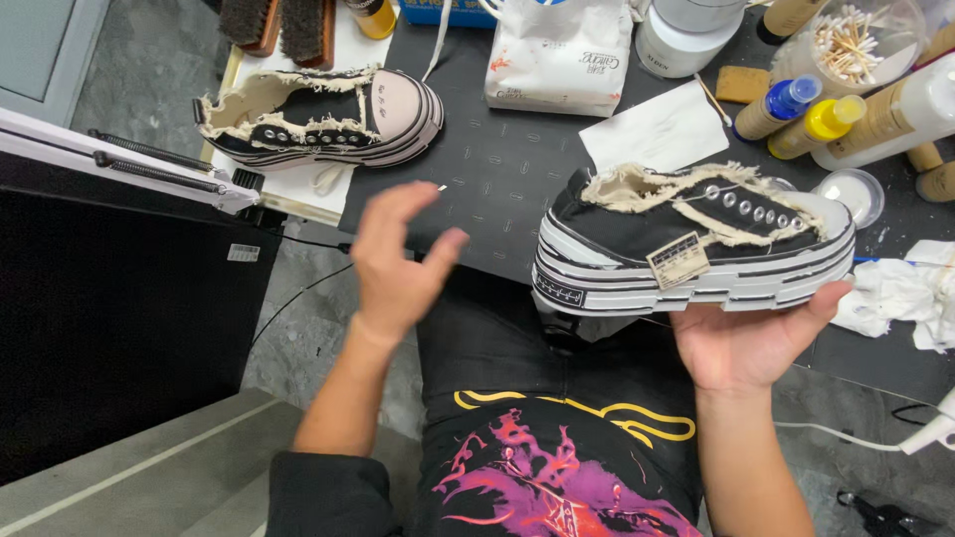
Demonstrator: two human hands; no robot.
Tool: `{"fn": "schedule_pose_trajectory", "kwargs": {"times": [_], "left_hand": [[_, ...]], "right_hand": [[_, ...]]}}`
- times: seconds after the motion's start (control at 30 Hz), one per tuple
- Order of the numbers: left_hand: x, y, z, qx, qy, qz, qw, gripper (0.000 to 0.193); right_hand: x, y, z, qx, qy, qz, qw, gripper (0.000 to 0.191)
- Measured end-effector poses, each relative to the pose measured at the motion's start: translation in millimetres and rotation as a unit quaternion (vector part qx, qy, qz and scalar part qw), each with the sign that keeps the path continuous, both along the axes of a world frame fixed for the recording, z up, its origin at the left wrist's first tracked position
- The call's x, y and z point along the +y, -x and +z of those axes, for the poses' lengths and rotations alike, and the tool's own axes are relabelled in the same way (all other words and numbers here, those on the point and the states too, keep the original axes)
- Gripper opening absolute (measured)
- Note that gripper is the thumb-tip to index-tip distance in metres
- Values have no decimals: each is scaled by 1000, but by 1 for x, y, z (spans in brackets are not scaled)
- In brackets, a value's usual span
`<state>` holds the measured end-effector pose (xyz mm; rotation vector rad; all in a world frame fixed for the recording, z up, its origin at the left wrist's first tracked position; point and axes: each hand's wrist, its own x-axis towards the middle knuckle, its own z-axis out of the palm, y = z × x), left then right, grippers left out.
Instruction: The person paints black lines on the white sole of a canvas shoe using a small paintbrush and white paint, occasionally wiping the brush on a paper towel.
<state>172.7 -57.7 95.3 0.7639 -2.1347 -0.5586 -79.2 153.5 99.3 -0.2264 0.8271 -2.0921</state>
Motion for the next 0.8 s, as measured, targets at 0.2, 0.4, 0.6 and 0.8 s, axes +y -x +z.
{"fn": "schedule_pose_trajectory", "kwargs": {"times": [0.2, 0.4, 0.6, 0.8], "left_hand": [[-110, -69, 34, -325, 219, 158, 906, 81], [-154, -83, 48, -413, 197, 64, 887, 18], [-114, -79, 79, -341, 224, 23, 913, 15], [-43, -51, 105, -265, 189, -2, 946, 17]], "right_hand": [[5, -8, -20, -5, -1, 12, 1000, 97], [6, 1, -32, -10, 31, 18, 999, 110], [7, 12, -35, -123, 103, 145, 976, 129], [-1, 10, -31, -168, 100, 162, 967, 126]]}}
